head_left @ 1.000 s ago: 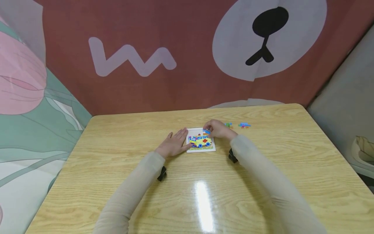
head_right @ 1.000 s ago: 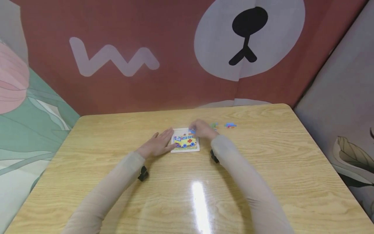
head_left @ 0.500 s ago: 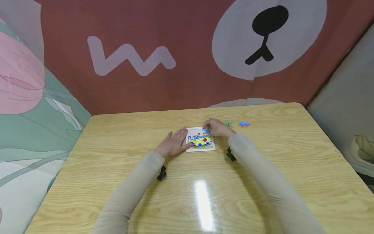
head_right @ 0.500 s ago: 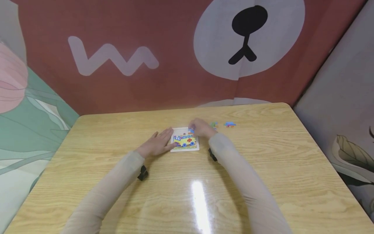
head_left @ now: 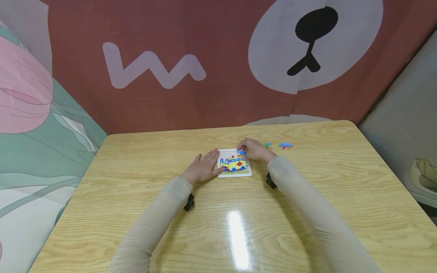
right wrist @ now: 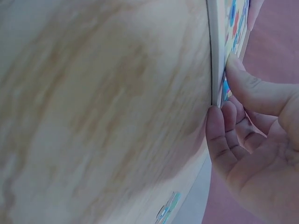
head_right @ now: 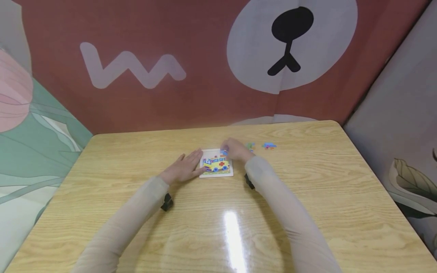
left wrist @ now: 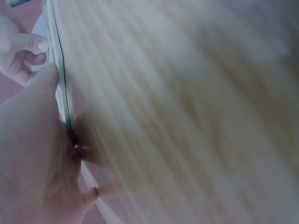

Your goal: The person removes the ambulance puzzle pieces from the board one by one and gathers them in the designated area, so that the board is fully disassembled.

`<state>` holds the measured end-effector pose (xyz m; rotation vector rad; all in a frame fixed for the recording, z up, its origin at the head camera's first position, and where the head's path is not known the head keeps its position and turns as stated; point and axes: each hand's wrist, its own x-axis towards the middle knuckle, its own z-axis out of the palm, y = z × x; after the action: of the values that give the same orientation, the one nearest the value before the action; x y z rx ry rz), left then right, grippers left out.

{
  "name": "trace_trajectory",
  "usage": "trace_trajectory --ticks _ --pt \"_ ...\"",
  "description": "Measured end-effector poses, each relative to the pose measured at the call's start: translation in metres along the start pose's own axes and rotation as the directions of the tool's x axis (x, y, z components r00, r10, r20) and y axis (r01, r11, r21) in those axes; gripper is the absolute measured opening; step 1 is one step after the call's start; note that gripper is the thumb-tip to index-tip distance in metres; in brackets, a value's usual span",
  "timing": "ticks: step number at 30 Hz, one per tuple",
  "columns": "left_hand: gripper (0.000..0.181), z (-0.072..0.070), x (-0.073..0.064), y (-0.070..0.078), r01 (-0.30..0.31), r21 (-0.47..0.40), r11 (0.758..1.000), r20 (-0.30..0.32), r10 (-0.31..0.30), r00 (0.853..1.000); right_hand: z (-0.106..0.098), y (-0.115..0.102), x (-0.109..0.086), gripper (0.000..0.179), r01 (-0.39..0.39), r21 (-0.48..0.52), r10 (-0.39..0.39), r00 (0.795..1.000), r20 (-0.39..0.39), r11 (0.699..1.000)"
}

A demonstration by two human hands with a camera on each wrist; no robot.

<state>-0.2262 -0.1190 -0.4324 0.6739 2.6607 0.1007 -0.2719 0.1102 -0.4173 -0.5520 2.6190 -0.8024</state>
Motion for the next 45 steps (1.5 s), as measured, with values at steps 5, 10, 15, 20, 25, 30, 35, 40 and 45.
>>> trace_trajectory --ticks 5,10,15,20,25,30,35,40,45 --pt "0.078 -0.0006 -0.0009 0.0005 -0.006 -0.001 1.000 -0.006 0.006 1.000 0.0005 0.0031 -0.0001 0.036 0.021 0.014 -0.021 1.000 0.003 1.000" --pt "0.078 -0.0003 -0.0005 0.0004 0.001 0.013 1.000 -0.005 -0.001 1.000 0.0003 0.0049 -0.0022 0.034 0.025 0.024 -0.025 0.999 0.022 0.999" --pt "0.078 0.0005 -0.0007 0.0000 -0.003 0.014 1.000 -0.010 0.003 1.000 0.0006 0.0053 -0.0036 0.034 -0.002 0.047 -0.001 0.999 0.047 0.999" --pt "0.077 0.0012 -0.0002 0.0001 -0.002 0.015 1.000 -0.011 0.002 1.000 0.0013 0.0056 -0.0038 0.034 -0.003 0.052 0.000 0.999 0.049 0.999" --pt "0.077 0.0000 -0.0018 0.0008 -0.003 0.007 1.000 -0.016 0.003 1.000 0.0009 0.0049 -0.0042 0.034 0.010 0.069 -0.013 0.999 0.043 0.998" --pt "0.077 -0.0029 -0.0037 0.0018 -0.004 0.010 1.000 -0.011 0.004 1.000 -0.0008 0.0039 -0.0046 0.033 0.027 0.088 -0.030 0.999 0.032 0.996" --pt "0.078 -0.0045 -0.0041 0.0013 -0.003 0.016 1.000 -0.003 0.003 1.000 -0.0012 0.0034 -0.0051 0.033 0.026 0.085 -0.030 0.999 0.035 0.996" --pt "0.078 -0.0041 -0.0029 0.0013 -0.001 0.013 1.000 0.005 0.000 1.000 -0.0014 0.0045 -0.0057 0.033 0.017 0.116 -0.021 0.999 0.029 0.993" --pt "0.078 -0.0028 -0.0025 0.0017 -0.002 0.016 1.000 0.009 0.001 1.000 -0.0014 0.0084 -0.0068 0.032 0.002 0.200 -0.010 0.999 0.036 0.980"
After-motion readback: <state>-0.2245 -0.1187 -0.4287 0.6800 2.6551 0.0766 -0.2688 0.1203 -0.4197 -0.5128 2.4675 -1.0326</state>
